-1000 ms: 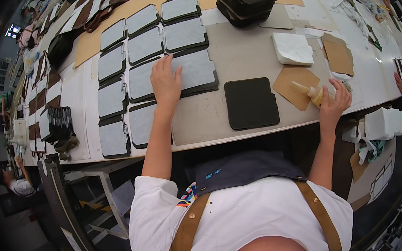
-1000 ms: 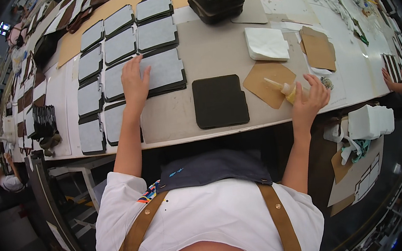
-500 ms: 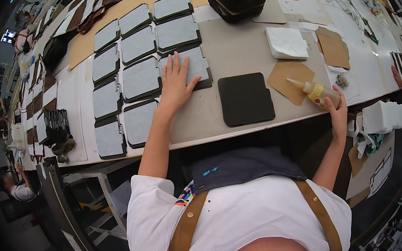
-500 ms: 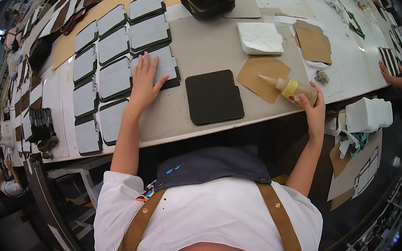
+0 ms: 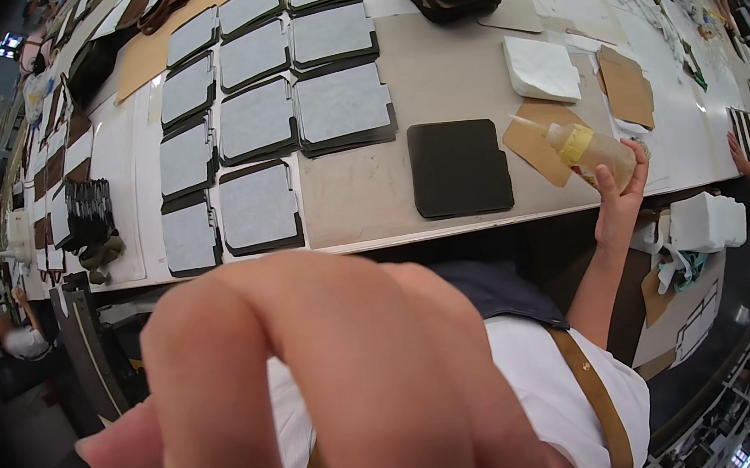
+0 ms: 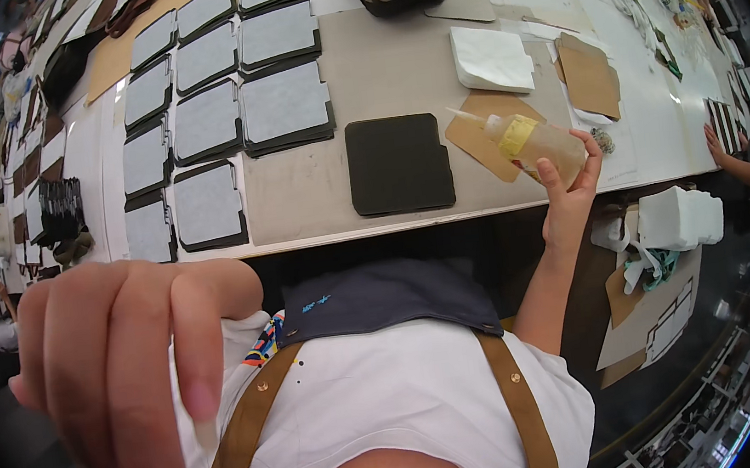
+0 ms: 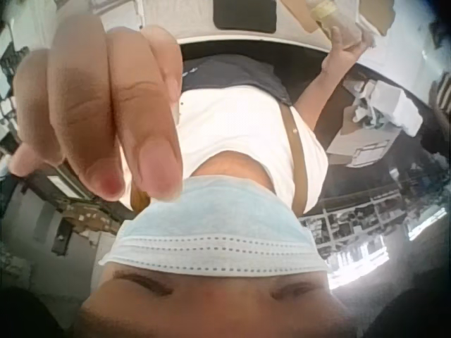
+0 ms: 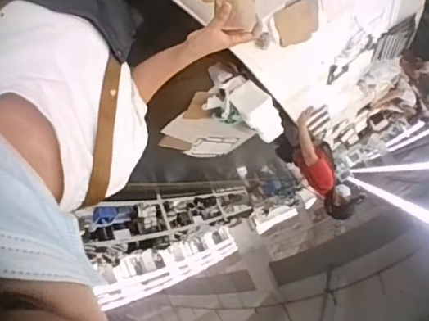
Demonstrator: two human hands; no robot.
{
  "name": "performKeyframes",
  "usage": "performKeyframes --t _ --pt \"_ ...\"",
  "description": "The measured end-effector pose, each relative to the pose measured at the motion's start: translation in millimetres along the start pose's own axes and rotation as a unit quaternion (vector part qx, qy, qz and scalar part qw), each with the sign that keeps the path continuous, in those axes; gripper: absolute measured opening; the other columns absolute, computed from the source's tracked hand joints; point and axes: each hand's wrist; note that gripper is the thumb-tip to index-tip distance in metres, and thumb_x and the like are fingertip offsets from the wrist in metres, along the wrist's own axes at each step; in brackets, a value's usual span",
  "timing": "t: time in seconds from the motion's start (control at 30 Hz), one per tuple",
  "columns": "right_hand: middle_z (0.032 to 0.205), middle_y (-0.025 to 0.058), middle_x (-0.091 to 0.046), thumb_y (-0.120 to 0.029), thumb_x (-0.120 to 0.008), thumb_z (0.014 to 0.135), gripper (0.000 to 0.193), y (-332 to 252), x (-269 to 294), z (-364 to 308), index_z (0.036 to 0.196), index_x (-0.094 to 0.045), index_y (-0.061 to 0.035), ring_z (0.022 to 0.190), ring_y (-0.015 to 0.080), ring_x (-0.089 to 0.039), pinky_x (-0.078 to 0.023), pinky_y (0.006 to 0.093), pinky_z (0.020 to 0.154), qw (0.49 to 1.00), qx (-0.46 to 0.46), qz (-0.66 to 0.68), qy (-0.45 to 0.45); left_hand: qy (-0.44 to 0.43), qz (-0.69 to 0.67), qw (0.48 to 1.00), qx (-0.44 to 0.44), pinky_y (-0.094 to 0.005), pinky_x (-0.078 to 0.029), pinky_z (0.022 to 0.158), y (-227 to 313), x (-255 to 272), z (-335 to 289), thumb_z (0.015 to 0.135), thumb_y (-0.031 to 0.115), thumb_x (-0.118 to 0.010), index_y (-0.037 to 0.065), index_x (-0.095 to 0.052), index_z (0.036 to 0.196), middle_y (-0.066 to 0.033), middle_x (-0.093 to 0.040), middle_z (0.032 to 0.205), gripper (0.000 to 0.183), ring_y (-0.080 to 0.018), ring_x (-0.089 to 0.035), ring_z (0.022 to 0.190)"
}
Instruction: The person applies glue from a squeeze bottle onto dark square pads, then places white square inserts on top and presses them down. They repeat this process for multiple units, stacking completed assemblies on the table.
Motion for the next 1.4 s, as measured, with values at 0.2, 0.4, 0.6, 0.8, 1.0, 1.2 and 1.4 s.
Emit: performKeyframes --t 0.2,0.4,0.6,0.8,1.0,1.2,1.4 --pt "0.121 0.0098 -0.059 -0.011 -0.081 0.083 0.062 -12 -35 -11 0.134 -0.047 -0.0066 0.111 0.0179 -0.058 -0.045 0.0307 0.098 0.993 0.062 -0.097 -0.011 -0.036 -0.031 0.999 -0.005 -0.0400 -0.036 0.095 -4 -24 13 0.101 0.055 -0.045 0.018 -0.056 0.091 -0.0052 -0.058 0.106 0.040 -0.0257 -0.052 0.110" --pt "0.118 0.0089 -0.057 -0.010 -0.080 0.084 0.059 -1 -37 -15 0.134 -0.049 -0.0058 0.107 0.0170 -0.057 -0.045 0.0299 0.095 0.991 0.070 -0.111 0.021 -0.049 -0.043 0.998 -0.013 -0.0384 -0.036 0.091 -3 -29 8 0.102 0.051 -0.046 0.017 -0.056 0.090 -0.0040 -0.058 0.102 0.037 -0.0236 -0.052 0.106" --pt "0.122 0.0076 -0.054 -0.011 -0.080 0.084 0.058 3 -39 -19 0.133 -0.050 -0.0056 0.111 0.0174 -0.054 -0.043 0.0305 0.098 0.989 0.073 -0.129 0.022 -0.047 -0.045 0.998 -0.026 -0.0369 -0.036 0.088 -3 -31 1 0.102 0.048 -0.047 0.017 -0.056 0.089 -0.0029 -0.058 0.098 0.035 -0.0216 -0.051 0.101" --pt "0.126 0.0068 -0.052 -0.014 -0.080 0.085 0.057 4 -41 -22 0.133 -0.051 -0.0051 0.115 0.0188 -0.051 -0.040 0.0320 0.102 0.982 0.094 -0.163 0.021 -0.045 -0.046 0.997 -0.033 -0.0354 -0.036 0.084 0 -31 0 0.102 0.044 -0.047 0.017 -0.056 0.087 -0.0017 -0.057 0.095 0.033 -0.0196 -0.051 0.097" --pt "0.128 0.0089 -0.053 -0.015 -0.077 0.089 0.055 4 -42 -23 0.135 -0.049 -0.0036 0.114 0.0182 -0.054 -0.043 0.0315 0.100 0.965 0.132 -0.225 0.013 -0.049 -0.046 0.997 -0.032 -0.0338 -0.036 0.081 3 -32 1 0.103 0.041 -0.048 0.016 -0.056 0.086 -0.0005 -0.057 0.091 0.031 -0.0175 -0.051 0.092" --pt "0.128 0.0081 -0.052 -0.017 -0.079 0.086 0.056 4 -44 -25 0.132 -0.051 -0.0043 0.119 0.0210 -0.050 -0.039 0.0330 0.104 0.971 0.122 -0.205 0.021 -0.047 -0.039 0.998 -0.024 -0.0323 -0.036 0.077 4 -31 7 0.103 0.038 -0.049 0.016 -0.056 0.085 0.0006 -0.057 0.087 0.029 -0.0155 -0.051 0.087" --pt "0.130 0.0077 -0.051 -0.015 -0.077 0.089 0.054 3 -44 -25 0.134 -0.050 -0.0034 0.116 0.0186 -0.053 -0.042 0.0320 0.102 0.961 0.146 -0.236 0.012 -0.035 -0.032 0.999 -0.022 -0.0308 -0.036 0.074 8 -27 11 0.103 0.034 -0.050 0.016 -0.056 0.083 0.0018 -0.056 0.083 0.028 -0.0135 -0.051 0.083"
Point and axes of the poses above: each hand's wrist, its own z-axis towards the middle knuckle, its own x-axis out of the back of the hand, y = z × x
